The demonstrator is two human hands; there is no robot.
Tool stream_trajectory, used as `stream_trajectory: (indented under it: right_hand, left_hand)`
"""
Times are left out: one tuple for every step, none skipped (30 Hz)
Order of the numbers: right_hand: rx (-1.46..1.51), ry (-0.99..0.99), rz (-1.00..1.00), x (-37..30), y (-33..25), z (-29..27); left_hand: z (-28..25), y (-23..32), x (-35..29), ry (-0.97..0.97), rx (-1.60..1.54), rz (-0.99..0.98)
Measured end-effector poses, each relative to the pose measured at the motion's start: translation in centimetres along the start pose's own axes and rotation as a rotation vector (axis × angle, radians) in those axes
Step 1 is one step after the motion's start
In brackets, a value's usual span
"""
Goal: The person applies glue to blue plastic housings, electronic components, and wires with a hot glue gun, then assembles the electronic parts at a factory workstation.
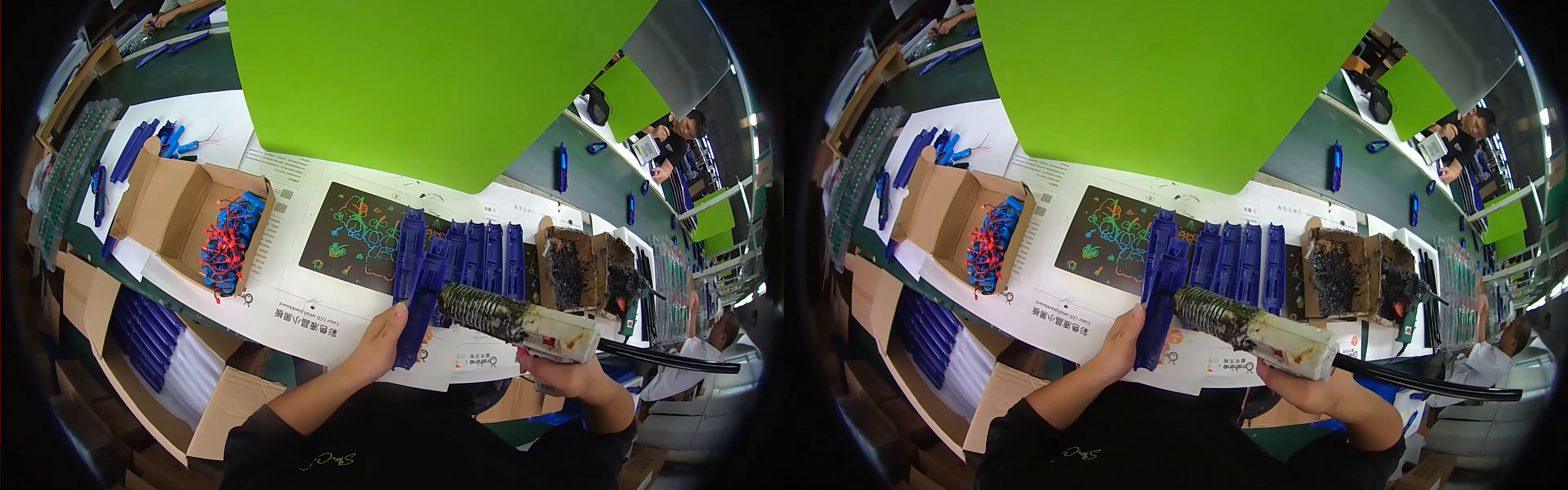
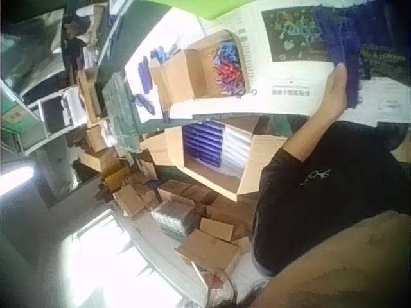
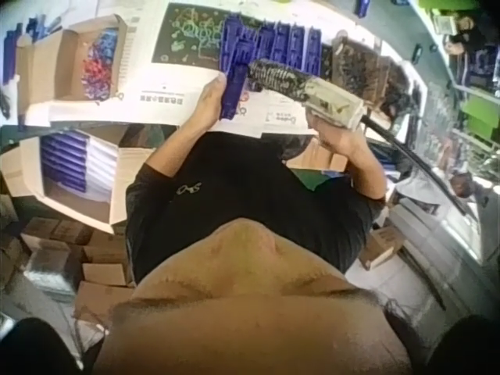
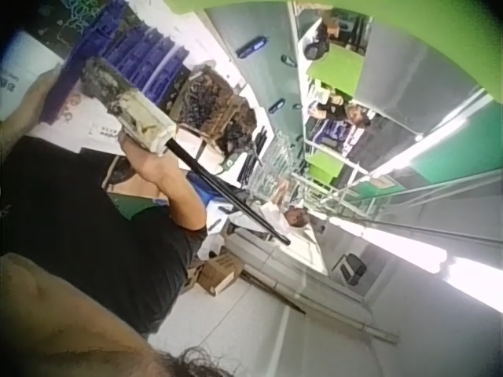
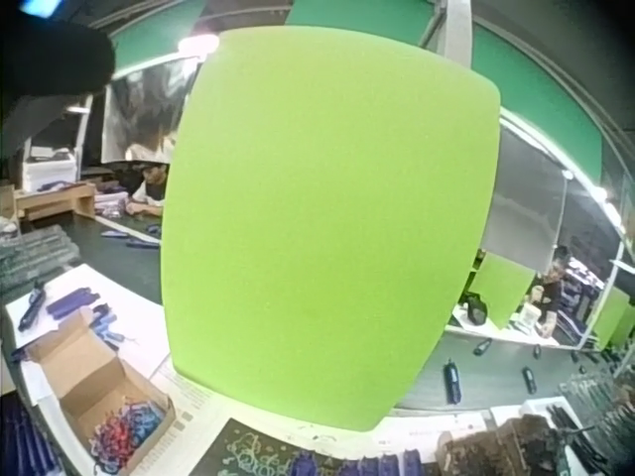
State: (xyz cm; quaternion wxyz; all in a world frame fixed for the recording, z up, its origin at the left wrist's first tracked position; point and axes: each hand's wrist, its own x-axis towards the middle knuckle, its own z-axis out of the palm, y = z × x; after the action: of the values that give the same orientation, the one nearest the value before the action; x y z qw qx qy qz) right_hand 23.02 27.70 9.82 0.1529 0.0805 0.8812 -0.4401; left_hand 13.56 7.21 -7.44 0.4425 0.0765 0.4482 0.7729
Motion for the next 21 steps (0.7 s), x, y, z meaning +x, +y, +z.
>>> stream_trajectory:
  right_hand:
    - [-0.006, -0.003, -0.029, 0.16, 0.05, -0.20]
    - [-0.006, 0.002, -0.029, 0.22, 0.22, -0.26]
    - [0.037, 0.030, -0.017, 0.28, 0.42, -0.29]
    - [0.081, 0.056, -0.006, 0.36, 0.53, -0.34]
    - [0.137, 0.053, 0.083, 0.50, 0.27, -0.35]
    - [0.138, 0.055, 0.080, 0.48, 0.48, -0.38]
    - [0.075, 0.049, 0.022, 0.42, 0.83, -0.41]
    - [0.011, 0.043, -0.037, 0.38, 1.01, -0.44]
    - [0.011, 0.048, -0.038, 0.41, 0.89, -0.47]
    - [0.044, 0.048, 0.021, 0.48, 0.72, -0.50]
    - [0.077, 0.048, 0.079, 0.50, 0.63, -0.52]
    - [0.078, 0.052, 0.077, 0.46, 0.69, -0.54]
    - [0.088, 0.037, 0.106, 0.43, 0.81, -0.57]
    - [0.097, 0.022, 0.135, 0.40, 0.88, -0.60]
    - [0.098, 0.026, 0.134, 0.43, 0.82, -0.57]
    - [0.097, 0.061, 0.132, 0.48, 0.67, -0.50]
    - [0.097, 0.096, 0.131, 0.50, 0.57, -0.48]
    - [0.097, 0.100, 0.131, 0.51, 0.59, -0.50]
    - [0.099, 0.104, 0.160, 0.61, 0.73, -0.54]
    - [0.102, 0.108, 0.189, 0.71, 0.84, -0.59]
    - [0.102, 0.112, 0.188, 0.90, 0.87, -0.74]
  left_hand:
    - [0.07, 0.08, 0.02, -0.010, -0.010, 0.015]
    - [0.15, 0.29, 0.00, -0.015, -0.008, 0.015]
    - [0.26, 0.60, -0.07, -0.020, -0.002, 0.018]
    - [0.30, 0.79, -0.11, -0.022, 0.005, 0.022]
    - [0.29, 0.82, -0.11, -0.023, 0.008, 0.023]
    - [0.30, 0.83, -0.15, -0.010, 0.009, 0.016]
    - [0.30, 0.86, -0.14, 0.000, 0.009, 0.008]
    - [0.33, 0.91, -0.13, -0.003, 0.012, 0.009]
    - [0.38, 0.98, -0.13, -0.001, 0.005, 0.010]
    - [0.42, 1.02, -0.16, 0.002, -0.003, 0.011]
    - [0.41, 1.02, -0.14, -0.001, 0.001, 0.012]
    - [0.36, 1.00, -0.11, 0.002, -0.012, 0.010]
    - [0.33, 0.97, -0.10, 0.007, -0.026, 0.009]
    - [0.30, 0.94, -0.11, 0.005, -0.023, 0.011]
    - [0.26, 0.91, -0.13, -0.008, -0.014, 0.018]
    - [0.27, 0.90, -0.16, -0.022, -0.006, 0.024]
    - [0.33, 0.93, -0.17, -0.025, -0.004, 0.025]
    - [0.44, 0.99, -0.19, -0.031, 0.005, 0.026]
    - [0.52, 1.01, -0.15, -0.036, 0.014, 0.028]
    - [0.55, 0.96, -0.12, -0.039, 0.016, 0.029]
    - [0.57, 0.86, -0.08, -0.032, 0.028, 0.041]
